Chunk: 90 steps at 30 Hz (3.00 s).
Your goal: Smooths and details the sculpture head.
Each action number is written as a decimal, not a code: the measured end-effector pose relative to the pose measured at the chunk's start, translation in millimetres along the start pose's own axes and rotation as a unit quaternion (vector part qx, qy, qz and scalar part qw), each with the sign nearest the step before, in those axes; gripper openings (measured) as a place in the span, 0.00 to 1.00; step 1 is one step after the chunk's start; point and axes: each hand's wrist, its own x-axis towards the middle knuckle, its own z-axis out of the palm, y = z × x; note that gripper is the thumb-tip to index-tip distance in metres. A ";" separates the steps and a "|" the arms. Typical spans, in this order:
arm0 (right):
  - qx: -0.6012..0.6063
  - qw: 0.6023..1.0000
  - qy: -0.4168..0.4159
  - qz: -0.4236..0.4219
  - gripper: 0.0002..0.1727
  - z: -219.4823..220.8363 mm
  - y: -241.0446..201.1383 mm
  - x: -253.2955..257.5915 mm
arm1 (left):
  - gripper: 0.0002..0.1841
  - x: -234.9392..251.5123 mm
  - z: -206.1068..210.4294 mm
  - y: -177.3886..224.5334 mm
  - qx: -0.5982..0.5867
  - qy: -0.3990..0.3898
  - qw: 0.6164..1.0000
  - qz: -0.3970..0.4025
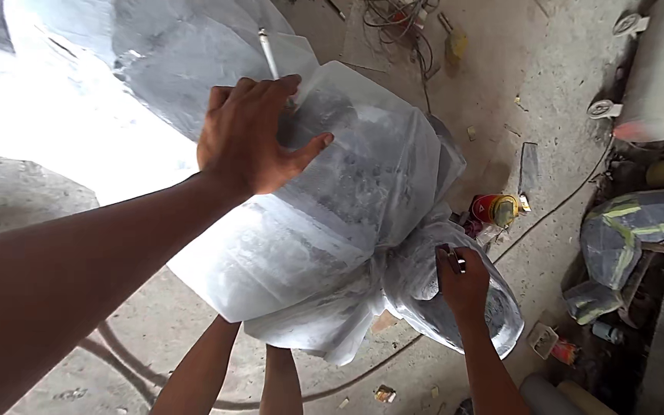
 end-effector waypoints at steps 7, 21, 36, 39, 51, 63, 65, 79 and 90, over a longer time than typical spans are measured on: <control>-0.092 0.988 -0.120 0.020 0.13 53.4 -21.8 -90.5 | 0.48 0.2 -0.4 3.0 0.006 0.003 1.000 0.002; -0.027 0.994 0.087 0.067 0.16 78.3 -19.9 -38.9 | 0.45 -0.3 2.9 -4.2 0.018 0.001 1.000 0.019; -0.013 0.987 0.156 0.046 0.09 119.1 -14.8 -96.5 | 0.42 2.1 9.8 -19.6 0.024 0.001 0.999 0.046; -0.001 0.982 0.187 0.036 0.06 128.1 -10.5 -124.0 | 0.42 0.7 18.9 -43.9 0.029 0.001 0.998 0.051; -0.022 0.988 0.147 0.033 0.06 110.5 -17.8 -105.2 | 0.44 0.2 13.1 -30.6 0.007 -0.019 0.998 0.062; 0.004 0.998 0.049 0.048 0.08 75.3 -15.3 -51.1 | 0.44 -3.6 9.4 -22.3 0.003 -0.022 0.998 0.061; -0.001 0.999 0.050 0.018 0.10 64.2 -8.2 -13.9 | 0.45 -3.0 10.2 -21.4 0.002 -0.024 0.998 0.062; -0.011 0.992 0.073 0.101 0.10 81.3 -28.1 -43.5 | 0.49 -4.1 3.8 -7.3 0.029 -0.021 0.998 0.046; -0.033 0.979 0.022 0.200 0.15 69.0 -43.8 -23.0 | 0.49 -2.5 3.9 -5.7 0.020 -0.025 0.998 0.051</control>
